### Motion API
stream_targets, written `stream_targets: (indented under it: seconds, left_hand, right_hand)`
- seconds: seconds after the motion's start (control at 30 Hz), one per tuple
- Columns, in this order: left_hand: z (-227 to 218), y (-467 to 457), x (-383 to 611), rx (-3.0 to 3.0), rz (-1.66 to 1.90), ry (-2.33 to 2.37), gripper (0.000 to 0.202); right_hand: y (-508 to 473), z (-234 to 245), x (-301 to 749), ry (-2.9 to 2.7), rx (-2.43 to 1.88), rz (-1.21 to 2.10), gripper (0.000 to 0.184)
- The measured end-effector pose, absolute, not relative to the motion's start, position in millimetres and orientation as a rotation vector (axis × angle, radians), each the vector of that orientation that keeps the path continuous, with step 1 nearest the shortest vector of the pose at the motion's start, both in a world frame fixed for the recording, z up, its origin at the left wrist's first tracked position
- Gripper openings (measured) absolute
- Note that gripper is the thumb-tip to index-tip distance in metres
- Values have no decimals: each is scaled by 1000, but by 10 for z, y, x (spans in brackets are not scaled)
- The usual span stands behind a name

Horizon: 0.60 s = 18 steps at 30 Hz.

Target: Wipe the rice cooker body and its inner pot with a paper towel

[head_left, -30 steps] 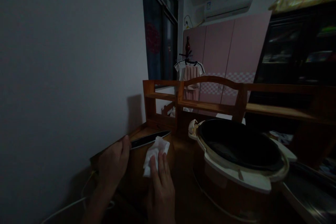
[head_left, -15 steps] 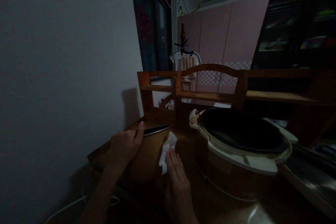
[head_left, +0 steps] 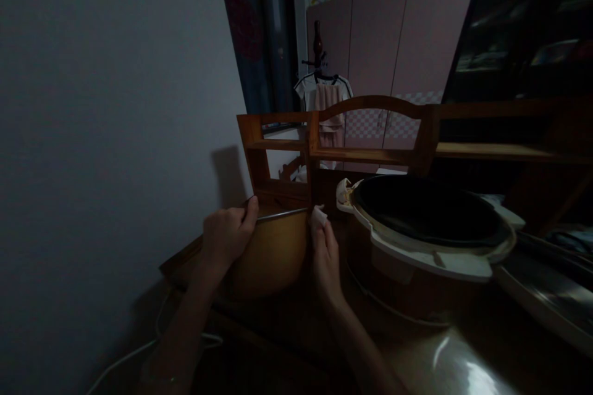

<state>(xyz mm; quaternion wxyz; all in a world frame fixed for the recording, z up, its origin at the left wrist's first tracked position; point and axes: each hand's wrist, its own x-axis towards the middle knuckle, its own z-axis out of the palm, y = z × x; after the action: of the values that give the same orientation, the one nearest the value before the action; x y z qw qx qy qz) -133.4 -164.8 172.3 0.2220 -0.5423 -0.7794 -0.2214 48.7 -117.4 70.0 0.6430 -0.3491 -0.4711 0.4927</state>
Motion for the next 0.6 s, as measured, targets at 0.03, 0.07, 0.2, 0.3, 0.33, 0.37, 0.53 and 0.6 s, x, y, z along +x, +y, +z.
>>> stream_targets:
  seconds: [0.03, 0.07, 0.2, 0.3, 0.33, 0.37, 0.53, 0.6]
  left_hand:
    - [1720, -1650, -1321, -1497, -606, -2148, 84]
    - [1719, -1651, -1310, -1494, -599, -2146, 84]
    - [1739, -1647, -1310, -1487, -594, -2163, 82]
    - [1754, -1627, -1354, -1473, -624, -2186, 82]
    - [1757, -1616, -1369, -1470, -630, -2189, 82]
    - [1759, -1605, -1380, -1472, -633, -2188, 83]
    - [1773, -1568, -1391, -1514, -645, -2172, 79]
    - [1784, -1570, -1399, -1533, -660, -2167, 77]
  right_hand:
    - [-1178, 686, 447, -1094, -767, 1132, 56]
    - [-1184, 671, 422, -1109, -744, 1143, 53]
    - [-1184, 672, 461, -1146, -678, 1197, 45]
    - [-1161, 736, 533, -1207, -613, 1242, 42]
    - [-1147, 754, 546, -1221, -598, 1263, 42]
    - [-1126, 763, 551, -1226, -592, 1283, 42]
    - [-882, 635, 503, -1152, -695, 1339, 47]
    - [-758, 553, 483, -1095, -758, 1358, 49]
